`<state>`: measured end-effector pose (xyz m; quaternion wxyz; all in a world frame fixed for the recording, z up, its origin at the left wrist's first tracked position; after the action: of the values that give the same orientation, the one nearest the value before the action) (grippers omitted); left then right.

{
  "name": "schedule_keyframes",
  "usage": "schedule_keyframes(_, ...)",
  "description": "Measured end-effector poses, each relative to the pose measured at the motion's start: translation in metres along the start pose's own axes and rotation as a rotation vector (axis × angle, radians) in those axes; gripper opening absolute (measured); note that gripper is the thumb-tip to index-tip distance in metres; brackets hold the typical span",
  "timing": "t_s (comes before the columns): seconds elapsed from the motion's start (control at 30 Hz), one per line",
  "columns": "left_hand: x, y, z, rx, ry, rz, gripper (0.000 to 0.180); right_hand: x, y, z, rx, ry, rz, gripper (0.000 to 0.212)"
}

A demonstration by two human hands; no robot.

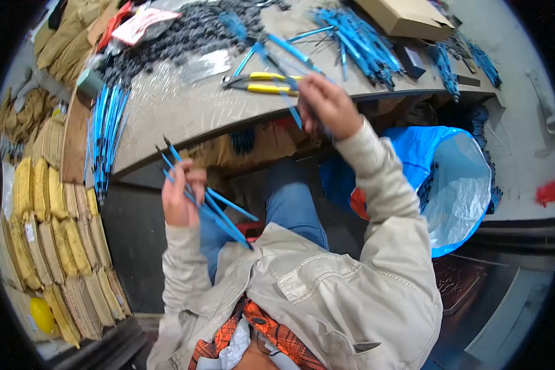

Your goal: Assembling blue plastic rods into a central hub component using pliers.

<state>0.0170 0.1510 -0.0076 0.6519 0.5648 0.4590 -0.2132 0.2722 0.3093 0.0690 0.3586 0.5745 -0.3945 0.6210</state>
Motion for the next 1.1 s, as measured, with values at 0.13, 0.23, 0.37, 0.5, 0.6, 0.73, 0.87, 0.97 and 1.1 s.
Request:
schedule_keyframes(0.13, -0.007, 0.010, -0.032, -0.097, 0.048, 0.136, 0.031, -0.058, 0.084, 0.061, 0.365, 0.172, -0.359, 0.028)
schedule_keyframes(0.23, -0.013, 0.038, -0.024, -0.012, 0.057, 0.161, 0.030, -0.087, 0.130, 0.082, 0.526, 0.306, -0.572, 0.033)
schedule_keyframes(0.37, -0.021, 0.030, -0.009, -0.104, 0.156, 0.067, 0.028, -0.088, 0.154, 0.086, 0.598, 0.391, -0.721, 0.035)
schedule_keyframes(0.5, -0.025, 0.022, 0.001, -0.172, 0.269, -0.247, 0.025, -0.075, 0.149, 0.083, 0.451, 0.408, -0.682, 0.029)
schedule_keyframes(0.6, -0.026, 0.033, 0.002, -0.172, 0.235, -0.068, 0.022, -0.071, 0.142, 0.080, 0.348, 0.251, -0.308, 0.022)
schedule_keyframes(0.73, -0.017, 0.042, 0.004, -0.152, 0.338, -0.133, 0.020, -0.064, 0.142, 0.083, 0.157, 0.042, -0.003, 0.015)
schedule_keyframes(0.87, -0.025, 0.039, 0.003, -0.204, 0.399, -0.328, 0.018, -0.057, 0.141, 0.082, 0.005, -0.194, 0.170, 0.012)
schedule_keyframes(0.97, -0.023, 0.038, 0.000, -0.061, 0.186, 0.059, 0.015, -0.056, 0.138, 0.075, 0.150, -0.053, -0.063, 0.010)
schedule_keyframes(1.1, -0.020, 0.024, -0.002, 0.258, 0.057, 0.412, 0.015, -0.039, 0.075, 0.034, 0.066, -0.527, 0.564, 0.009)
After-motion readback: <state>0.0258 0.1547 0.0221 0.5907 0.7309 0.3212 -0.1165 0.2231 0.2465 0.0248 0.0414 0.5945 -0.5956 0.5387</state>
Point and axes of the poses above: each hand's wrist, its own z-axis away from the middle knuckle, its own y-axis out of the palm, x = y × z, the point moved 4 cm from there along -z, towards the middle knuckle, and after that the axes turned 10 degrees about y, right-handed, at the moved point
